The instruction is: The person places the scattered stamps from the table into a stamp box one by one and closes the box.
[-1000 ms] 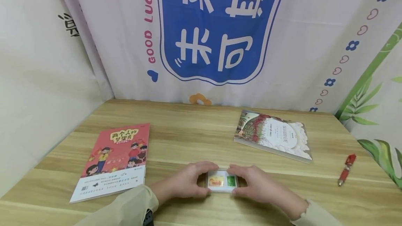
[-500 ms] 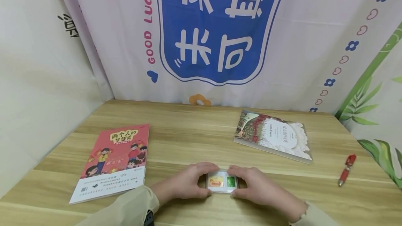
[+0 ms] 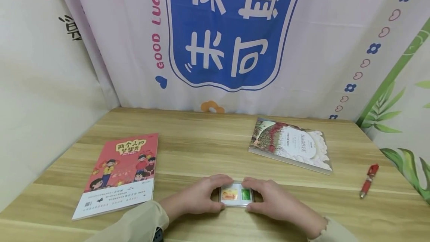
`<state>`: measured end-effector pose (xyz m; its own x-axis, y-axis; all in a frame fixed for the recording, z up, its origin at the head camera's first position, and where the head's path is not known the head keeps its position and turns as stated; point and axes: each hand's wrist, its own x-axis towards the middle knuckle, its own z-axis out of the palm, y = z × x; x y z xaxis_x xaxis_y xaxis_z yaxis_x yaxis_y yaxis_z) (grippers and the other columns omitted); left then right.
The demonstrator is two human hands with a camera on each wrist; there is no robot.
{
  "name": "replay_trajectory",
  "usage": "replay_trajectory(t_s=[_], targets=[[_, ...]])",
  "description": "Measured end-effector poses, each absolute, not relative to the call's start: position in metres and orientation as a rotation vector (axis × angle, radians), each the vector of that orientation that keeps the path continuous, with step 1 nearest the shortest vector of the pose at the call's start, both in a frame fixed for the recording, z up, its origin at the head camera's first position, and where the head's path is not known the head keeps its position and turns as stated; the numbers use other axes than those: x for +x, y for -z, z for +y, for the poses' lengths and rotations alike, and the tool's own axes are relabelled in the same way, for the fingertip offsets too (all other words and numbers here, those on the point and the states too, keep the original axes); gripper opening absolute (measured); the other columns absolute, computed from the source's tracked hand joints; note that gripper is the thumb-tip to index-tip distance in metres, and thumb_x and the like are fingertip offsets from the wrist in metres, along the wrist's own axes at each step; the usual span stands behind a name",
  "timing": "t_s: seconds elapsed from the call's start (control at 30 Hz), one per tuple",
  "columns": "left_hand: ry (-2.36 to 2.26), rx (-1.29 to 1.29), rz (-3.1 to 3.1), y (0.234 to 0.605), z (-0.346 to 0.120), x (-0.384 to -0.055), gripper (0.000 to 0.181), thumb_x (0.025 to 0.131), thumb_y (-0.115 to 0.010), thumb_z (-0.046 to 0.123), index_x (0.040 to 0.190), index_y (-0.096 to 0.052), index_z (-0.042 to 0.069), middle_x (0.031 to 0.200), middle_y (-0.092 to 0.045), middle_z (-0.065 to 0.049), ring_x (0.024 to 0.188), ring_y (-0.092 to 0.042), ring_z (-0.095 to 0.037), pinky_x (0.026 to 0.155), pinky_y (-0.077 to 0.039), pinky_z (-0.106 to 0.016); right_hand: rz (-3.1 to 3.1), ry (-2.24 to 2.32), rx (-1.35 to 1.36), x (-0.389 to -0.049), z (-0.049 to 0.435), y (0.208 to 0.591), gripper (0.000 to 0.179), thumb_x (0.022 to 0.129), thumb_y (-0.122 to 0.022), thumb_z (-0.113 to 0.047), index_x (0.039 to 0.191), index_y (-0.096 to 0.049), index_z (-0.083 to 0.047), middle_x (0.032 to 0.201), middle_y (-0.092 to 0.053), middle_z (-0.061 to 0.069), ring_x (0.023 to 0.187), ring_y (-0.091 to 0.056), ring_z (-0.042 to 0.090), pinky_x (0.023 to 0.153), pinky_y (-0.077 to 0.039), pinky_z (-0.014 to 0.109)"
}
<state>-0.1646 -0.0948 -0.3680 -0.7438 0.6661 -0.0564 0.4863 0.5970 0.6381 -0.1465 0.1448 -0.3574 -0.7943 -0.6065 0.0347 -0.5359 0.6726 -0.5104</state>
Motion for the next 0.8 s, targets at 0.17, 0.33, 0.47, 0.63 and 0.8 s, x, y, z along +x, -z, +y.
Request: replay_trajectory(t_s=[0.17,0.33,0.47,0.63,0.8], targets=[[-0.872,0.913,2.536,0.3663,-0.0938,-0.1658,0.056,0.082,-0.069,0.024,0.134,-0.048,0.016,0.139,-0.046,0.001,0.128,-0.04,-0.016,0.106,-0.034,-0.037,2.744,0.785,-0.921,-0.1468,0.1442,0.3581,0.048,0.08,-0.071,-0.027,0.122,-0.058,-0.007,0.132,-0.052,0.015,0.118,-0.051,0.032,0.097,-0.04,0.05],[-0.896,0.941,2.523,0.3697,-0.0933,-0.1653,0.056,0.081,-0.069,0.023,0.133,-0.049,0.015,0.138,-0.046,0.002,0.128,-0.041,-0.016,0.107,-0.034,-0.037,2.75,0.792,-0.904,-0.1465,0.1443,0.3599,0.047,0.079,-0.072,-0.026,0.121,-0.059,-0.008,0.133,-0.051,0.015,0.119,-0.05,0.033,0.098,-0.04,0.05],[-0.913,0.953,2.514,0.3721,-0.0929,-0.1656,0.056,0.081,-0.068,0.022,0.133,-0.05,0.015,0.138,-0.045,0.002,0.128,-0.04,-0.016,0.107,-0.033,-0.037,2.746,0.79,-0.904,-0.1473,0.1442,0.3599,0.047,0.079,-0.072,-0.026,0.12,-0.06,-0.007,0.133,-0.051,0.016,0.119,-0.051,0.033,0.097,-0.041,0.051],[-0.889,0.97,2.512,0.3721,-0.0934,-0.1662,0.055,0.082,-0.067,0.022,0.134,-0.049,0.016,0.139,-0.044,0.003,0.128,-0.04,-0.016,0.107,-0.033,-0.037,2.734,0.78,-0.901,-0.1477,0.1421,0.3584,0.048,0.079,-0.072,-0.025,0.121,-0.06,-0.006,0.133,-0.05,0.018,0.118,-0.051,0.034,0.096,-0.042,0.051],[-0.857,1.004,2.51,0.372,-0.0939,-0.166,0.056,0.084,-0.065,0.023,0.136,-0.046,0.015,0.141,-0.042,0.002,0.13,-0.038,-0.017,0.108,-0.032,-0.038,2.748,0.754,-0.887,-0.1461,0.1398,0.3562,0.047,0.077,-0.073,-0.024,0.118,-0.062,-0.004,0.131,-0.051,0.02,0.12,-0.048,0.039,0.097,-0.04,0.053]])
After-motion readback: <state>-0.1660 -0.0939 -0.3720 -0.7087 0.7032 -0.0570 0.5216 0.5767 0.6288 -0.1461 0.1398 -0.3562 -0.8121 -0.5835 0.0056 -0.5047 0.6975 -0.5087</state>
